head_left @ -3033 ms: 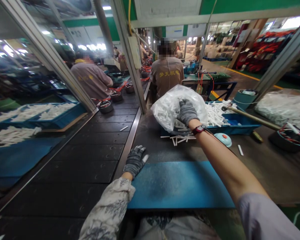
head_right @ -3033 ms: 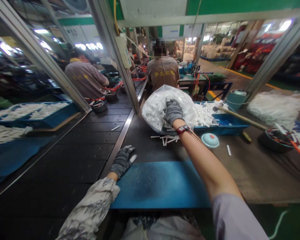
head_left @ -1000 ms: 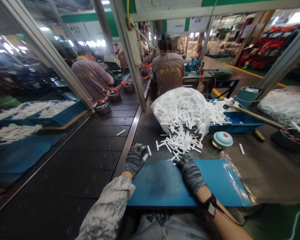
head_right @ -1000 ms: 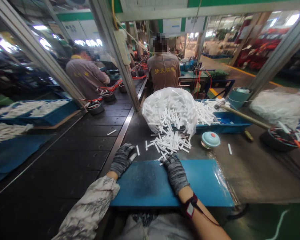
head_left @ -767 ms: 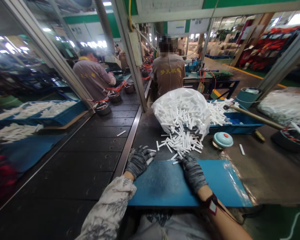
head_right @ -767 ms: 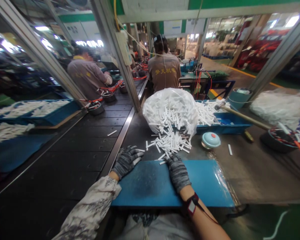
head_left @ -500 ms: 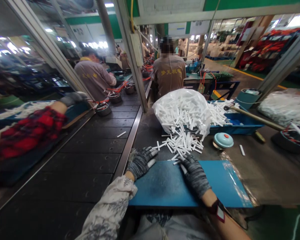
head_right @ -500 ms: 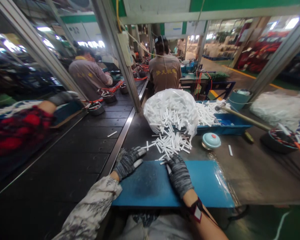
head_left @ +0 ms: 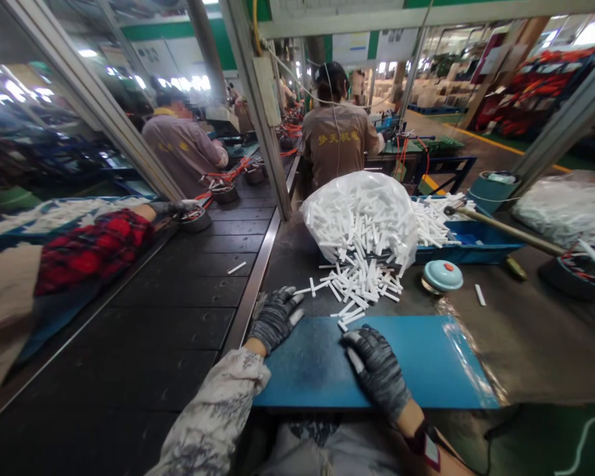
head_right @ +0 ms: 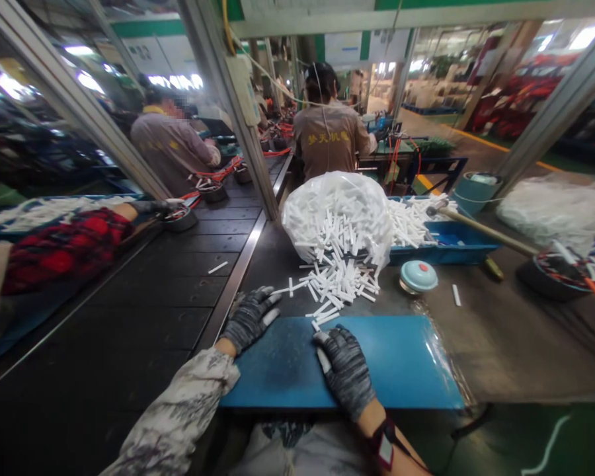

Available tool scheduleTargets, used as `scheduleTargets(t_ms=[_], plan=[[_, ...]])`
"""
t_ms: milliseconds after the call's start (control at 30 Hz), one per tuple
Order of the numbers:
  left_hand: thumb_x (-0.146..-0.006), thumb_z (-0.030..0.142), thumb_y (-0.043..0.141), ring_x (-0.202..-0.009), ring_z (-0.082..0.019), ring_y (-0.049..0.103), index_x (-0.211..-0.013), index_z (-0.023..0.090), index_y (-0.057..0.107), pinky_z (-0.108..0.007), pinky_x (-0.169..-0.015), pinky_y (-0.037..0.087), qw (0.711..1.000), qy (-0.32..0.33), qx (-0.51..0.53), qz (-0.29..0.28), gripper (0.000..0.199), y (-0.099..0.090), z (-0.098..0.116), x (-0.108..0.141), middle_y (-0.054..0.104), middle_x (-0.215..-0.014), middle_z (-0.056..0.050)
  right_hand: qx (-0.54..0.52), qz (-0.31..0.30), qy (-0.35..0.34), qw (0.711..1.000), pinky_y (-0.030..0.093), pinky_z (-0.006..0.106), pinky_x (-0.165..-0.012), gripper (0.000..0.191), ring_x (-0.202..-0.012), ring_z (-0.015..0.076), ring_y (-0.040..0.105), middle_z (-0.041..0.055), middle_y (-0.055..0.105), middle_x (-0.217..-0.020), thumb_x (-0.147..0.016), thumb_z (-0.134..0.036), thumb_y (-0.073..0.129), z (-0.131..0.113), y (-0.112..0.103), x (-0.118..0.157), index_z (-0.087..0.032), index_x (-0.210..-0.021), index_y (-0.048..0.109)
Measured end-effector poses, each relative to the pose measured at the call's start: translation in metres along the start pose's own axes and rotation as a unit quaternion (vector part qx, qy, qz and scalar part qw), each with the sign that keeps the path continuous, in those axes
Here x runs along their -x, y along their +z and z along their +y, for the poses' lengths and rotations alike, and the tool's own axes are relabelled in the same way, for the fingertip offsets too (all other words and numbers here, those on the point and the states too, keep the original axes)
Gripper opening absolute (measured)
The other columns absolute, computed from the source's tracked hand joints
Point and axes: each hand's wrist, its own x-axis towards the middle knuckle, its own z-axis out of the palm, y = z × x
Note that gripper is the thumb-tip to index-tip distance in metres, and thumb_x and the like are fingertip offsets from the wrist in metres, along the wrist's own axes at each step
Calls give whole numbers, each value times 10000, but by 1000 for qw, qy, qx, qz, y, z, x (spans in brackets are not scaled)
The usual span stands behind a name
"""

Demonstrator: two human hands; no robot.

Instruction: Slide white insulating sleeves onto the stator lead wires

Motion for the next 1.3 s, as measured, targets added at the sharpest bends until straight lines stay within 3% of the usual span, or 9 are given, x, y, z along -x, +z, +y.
scheduleTargets(t_ms=[133,300,433,567,667,800,900,1300], plan=[[-956,394,499,-1322,-275,461,-1310,290,598,-496,-1122,321,998,53,-18,-37,383,-5,1,-1,551,-1416,-39,47,-59,-4,997,496,462,-986,319,-1118,252,601,73,674,-1212,-893,-178,540,2,7,0,-248,-1178,665],[-945,468,502,-1393,-278,383,-1425,309,468,-513,-1154,259,994,91,-11,-62,507,-8,4,1,461,-1499,-23,110,-62,24,992,432,516,-1043,451,-1264,310,513,108,596,-1354,-890,-249,548,6,15,4,-196,-1337,577],[-938,452,514,-1381,-292,392,-1375,263,522,-518,-1129,304,999,39,-5,-22,476,-5,4,1,440,-1509,-69,116,-70,16,991,398,514,-1074,513,-1324,311,457,110,552,-1409,-898,-262,542,7,14,6,-172,-1402,515],[-919,417,544,-1261,-280,511,-1185,200,653,-482,-1090,373,999,-35,19,33,360,-2,0,1,604,-1317,-106,91,-134,-55,985,359,478,-1109,468,-1350,270,440,-5,580,-1390,-889,-194,549,6,12,4,-323,-1338,578],[-893,420,580,-1186,-277,561,-1068,222,703,-475,-1070,391,998,-44,27,36,291,-2,-1,1,679,-1170,-82,94,-172,-39,980,350,465,-1113,453,-1337,251,460,-12,579,-1392,-891,-218,562,5,15,2,-360,-1320,588],[-918,387,550,-1305,-277,484,-1231,279,644,-503,-1120,326,1000,16,12,6,344,-1,1,1,641,-1303,-30,135,-152,8,979,314,491,-1134,543,-1384,293,399,89,468,-1489,-878,-267,574,5,20,4,-229,-1415,508],[-940,362,520,-1368,-261,427,-1310,295,592,-493,-1158,276,999,53,3,-10,383,0,2,2,574,-1397,-9,159,-137,5,978,304,504,-1138,602,-1398,325,371,141,443,-1498,-864,-278,582,6,22,6,-145,-1440,468],[-923,446,537,-1340,-294,447,-1314,286,589,-547,-1126,301,999,24,13,-34,426,-6,3,0,564,-1405,-42,140,-129,7,982,315,503,-1131,537,-1386,312,393,135,470,-1480,-868,-277,590,5,20,5,-180,-1393,524]])
